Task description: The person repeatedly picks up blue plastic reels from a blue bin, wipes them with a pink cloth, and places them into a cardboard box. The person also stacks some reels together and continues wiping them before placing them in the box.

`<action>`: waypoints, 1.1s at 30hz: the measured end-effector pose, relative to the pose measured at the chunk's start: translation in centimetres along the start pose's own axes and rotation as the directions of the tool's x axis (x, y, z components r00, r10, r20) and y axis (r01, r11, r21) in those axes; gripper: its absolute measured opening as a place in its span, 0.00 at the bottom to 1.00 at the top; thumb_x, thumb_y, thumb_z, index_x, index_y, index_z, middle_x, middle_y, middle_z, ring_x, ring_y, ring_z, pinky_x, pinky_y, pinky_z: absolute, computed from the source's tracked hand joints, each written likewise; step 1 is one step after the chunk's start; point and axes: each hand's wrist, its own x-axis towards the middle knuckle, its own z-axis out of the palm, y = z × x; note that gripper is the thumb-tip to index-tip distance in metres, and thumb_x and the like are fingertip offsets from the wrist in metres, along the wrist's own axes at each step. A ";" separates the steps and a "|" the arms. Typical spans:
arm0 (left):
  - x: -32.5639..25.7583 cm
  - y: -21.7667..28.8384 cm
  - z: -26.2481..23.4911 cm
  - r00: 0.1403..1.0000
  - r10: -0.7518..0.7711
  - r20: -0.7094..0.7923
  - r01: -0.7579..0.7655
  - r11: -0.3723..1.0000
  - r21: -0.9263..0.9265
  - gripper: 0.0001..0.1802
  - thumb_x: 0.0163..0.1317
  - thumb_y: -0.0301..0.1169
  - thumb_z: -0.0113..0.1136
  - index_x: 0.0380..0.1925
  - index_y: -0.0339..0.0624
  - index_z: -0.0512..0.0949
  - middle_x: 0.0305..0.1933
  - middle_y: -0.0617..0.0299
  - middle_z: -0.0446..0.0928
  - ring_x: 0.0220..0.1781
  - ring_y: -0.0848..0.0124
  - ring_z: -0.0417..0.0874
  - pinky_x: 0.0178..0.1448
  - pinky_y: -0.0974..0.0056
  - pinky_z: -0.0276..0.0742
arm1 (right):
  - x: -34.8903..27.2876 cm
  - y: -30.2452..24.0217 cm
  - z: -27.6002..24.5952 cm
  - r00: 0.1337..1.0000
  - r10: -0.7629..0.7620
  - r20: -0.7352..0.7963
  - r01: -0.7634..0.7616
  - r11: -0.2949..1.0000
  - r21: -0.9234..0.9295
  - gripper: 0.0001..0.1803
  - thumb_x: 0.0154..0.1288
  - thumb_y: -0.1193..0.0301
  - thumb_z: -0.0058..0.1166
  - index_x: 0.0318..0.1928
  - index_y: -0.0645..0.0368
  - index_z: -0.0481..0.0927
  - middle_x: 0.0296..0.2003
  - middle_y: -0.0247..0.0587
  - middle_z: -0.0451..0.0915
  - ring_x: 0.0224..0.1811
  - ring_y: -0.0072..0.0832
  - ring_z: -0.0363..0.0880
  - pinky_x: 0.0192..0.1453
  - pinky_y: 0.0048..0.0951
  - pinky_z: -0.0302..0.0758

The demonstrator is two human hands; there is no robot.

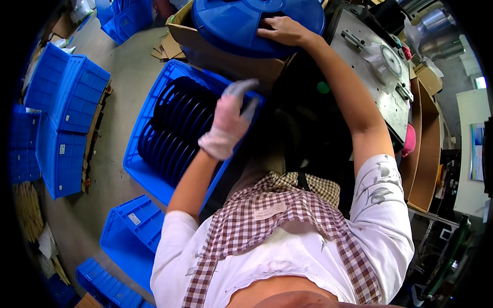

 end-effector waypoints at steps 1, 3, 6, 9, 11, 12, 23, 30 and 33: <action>1.8 -0.6 0.1 0.998 0.065 -0.026 -0.063 0.995 0.077 0.19 0.54 0.16 0.59 0.48 0.38 0.76 0.46 0.48 0.78 0.49 0.56 0.80 0.52 0.62 0.76 | -0.4 0.4 0.9 1.000 0.001 0.007 -0.001 1.000 -0.022 0.33 0.65 0.46 0.43 0.57 0.60 0.73 0.50 0.55 0.77 0.53 0.46 0.76 0.59 0.39 0.72; 4.7 -2.7 0.5 0.991 0.089 -0.101 -0.075 0.989 0.131 0.14 0.54 0.17 0.61 0.41 0.38 0.78 0.41 0.50 0.79 0.44 0.55 0.81 0.48 0.60 0.77 | -0.3 0.8 1.7 1.000 -0.013 0.010 0.014 0.998 -0.069 0.39 0.63 0.40 0.42 0.61 0.61 0.69 0.56 0.58 0.73 0.58 0.48 0.72 0.62 0.41 0.70; 7.9 -5.2 0.5 0.986 0.131 -0.106 -0.104 0.969 0.226 0.07 0.55 0.23 0.62 0.35 0.39 0.79 0.37 0.51 0.79 0.41 0.53 0.80 0.45 0.57 0.77 | 1.0 0.3 1.0 0.993 0.096 -0.061 -0.104 0.983 -0.148 0.39 0.59 0.38 0.46 0.57 0.58 0.74 0.53 0.52 0.76 0.56 0.43 0.75 0.58 0.41 0.74; 10.5 -5.8 0.8 0.992 0.118 -0.050 -0.091 0.922 0.377 0.07 0.56 0.29 0.62 0.34 0.40 0.80 0.36 0.50 0.79 0.40 0.52 0.80 0.45 0.55 0.76 | 3.0 1.2 0.6 0.980 0.182 -0.083 -0.192 0.970 -0.149 0.38 0.60 0.39 0.46 0.59 0.57 0.72 0.52 0.51 0.77 0.55 0.43 0.76 0.56 0.41 0.75; 11.8 -4.7 1.0 0.992 0.123 0.021 -0.115 0.833 0.541 0.08 0.57 0.33 0.61 0.33 0.42 0.80 0.36 0.51 0.80 0.39 0.52 0.80 0.45 0.53 0.76 | 3.2 1.8 0.2 0.961 0.246 -0.126 -0.261 0.958 -0.122 0.35 0.62 0.42 0.46 0.60 0.54 0.70 0.51 0.55 0.77 0.54 0.48 0.76 0.55 0.45 0.75; 12.5 -4.3 1.1 0.991 0.112 0.074 -0.133 0.804 0.580 0.07 0.57 0.33 0.61 0.33 0.42 0.81 0.35 0.51 0.80 0.39 0.52 0.80 0.45 0.53 0.76 | 4.8 5.0 1.8 0.948 0.246 -0.204 -0.283 0.942 -0.181 0.33 0.63 0.44 0.45 0.59 0.55 0.70 0.50 0.54 0.78 0.52 0.48 0.78 0.54 0.45 0.75; 11.6 -5.3 -2.1 0.964 0.265 0.009 -0.213 0.754 0.621 0.06 0.55 0.30 0.62 0.33 0.44 0.82 0.35 0.53 0.81 0.38 0.54 0.81 0.46 0.55 0.77 | 0.7 -2.6 2.1 0.977 0.206 -0.051 -0.211 0.967 -0.145 0.23 0.67 0.56 0.39 0.45 0.57 0.82 0.45 0.51 0.81 0.47 0.43 0.81 0.49 0.44 0.78; 11.3 -4.3 -2.0 0.976 0.197 0.096 -0.212 0.746 0.631 0.11 0.55 0.34 0.61 0.39 0.49 0.82 0.42 0.54 0.80 0.45 0.53 0.79 0.50 0.54 0.76 | -1.5 -2.3 1.9 0.970 0.044 -0.241 -0.094 0.975 -0.200 0.18 0.63 0.64 0.43 0.41 0.59 0.83 0.43 0.52 0.81 0.49 0.46 0.78 0.51 0.45 0.76; 11.4 -4.1 -2.1 0.977 0.159 0.140 -0.212 0.722 0.659 0.13 0.56 0.37 0.62 0.41 0.49 0.82 0.44 0.55 0.80 0.46 0.53 0.79 0.51 0.54 0.76 | -4.5 -2.8 1.4 0.961 -0.019 -0.275 -0.041 0.977 -0.211 0.19 0.64 0.60 0.45 0.44 0.58 0.82 0.47 0.50 0.79 0.54 0.45 0.74 0.56 0.45 0.72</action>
